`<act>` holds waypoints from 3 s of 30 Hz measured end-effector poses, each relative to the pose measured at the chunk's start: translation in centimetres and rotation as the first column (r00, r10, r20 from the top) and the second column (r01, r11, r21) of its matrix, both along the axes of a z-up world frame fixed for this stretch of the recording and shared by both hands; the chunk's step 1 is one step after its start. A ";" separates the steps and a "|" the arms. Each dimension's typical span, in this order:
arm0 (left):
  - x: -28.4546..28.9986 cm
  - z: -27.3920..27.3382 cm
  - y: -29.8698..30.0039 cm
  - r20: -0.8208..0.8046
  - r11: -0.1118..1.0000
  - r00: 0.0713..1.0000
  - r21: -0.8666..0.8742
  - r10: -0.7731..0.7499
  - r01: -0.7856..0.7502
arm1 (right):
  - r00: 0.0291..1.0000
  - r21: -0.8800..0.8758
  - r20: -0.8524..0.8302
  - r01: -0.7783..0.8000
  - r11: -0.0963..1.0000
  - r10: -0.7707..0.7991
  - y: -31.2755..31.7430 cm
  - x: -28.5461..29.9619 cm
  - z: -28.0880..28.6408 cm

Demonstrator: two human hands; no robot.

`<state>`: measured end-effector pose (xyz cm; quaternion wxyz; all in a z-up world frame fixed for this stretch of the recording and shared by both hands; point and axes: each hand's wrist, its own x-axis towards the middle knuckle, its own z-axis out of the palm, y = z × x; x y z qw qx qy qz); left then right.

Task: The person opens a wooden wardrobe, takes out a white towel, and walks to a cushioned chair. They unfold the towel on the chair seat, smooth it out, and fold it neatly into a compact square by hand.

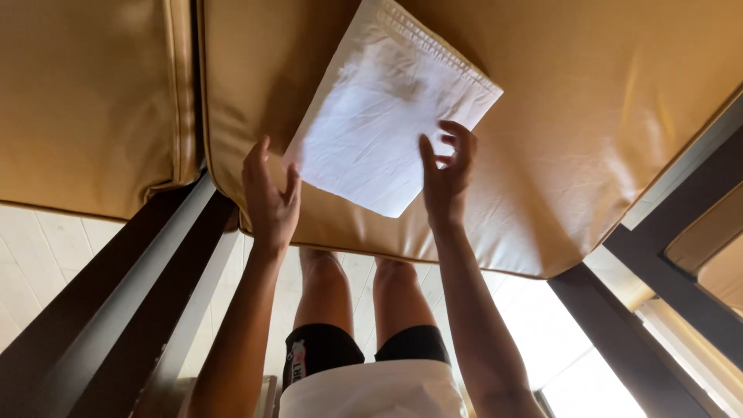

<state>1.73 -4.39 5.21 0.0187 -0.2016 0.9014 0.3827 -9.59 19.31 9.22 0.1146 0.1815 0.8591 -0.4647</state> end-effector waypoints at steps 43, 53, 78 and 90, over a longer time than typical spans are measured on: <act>-9.7 20.9 9.6 0.233 0.411 0.756 0.723 0.611 -0.555 | 0.817 0.258 -0.182 -0.498 0.828 0.547 6.0 2.9 12.6; -11.3 10.7 8.0 0.281 0.122 0.750 0.893 0.599 -0.433 | 0.685 0.513 -0.393 -0.390 0.765 0.613 7.4 4.0 8.8; -9.5 -3.2 -0.6 -0.166 0.963 0.985 0.270 0.049 -0.002 | 0.990 0.166 0.060 -0.135 0.977 0.127 11.1 2.9 -5.8; -10.3 -2.1 -1.9 -0.012 0.899 0.997 0.434 0.077 -0.064 | 0.988 -0.108 0.136 0.093 0.990 -0.078 11.2 4.7 -4.6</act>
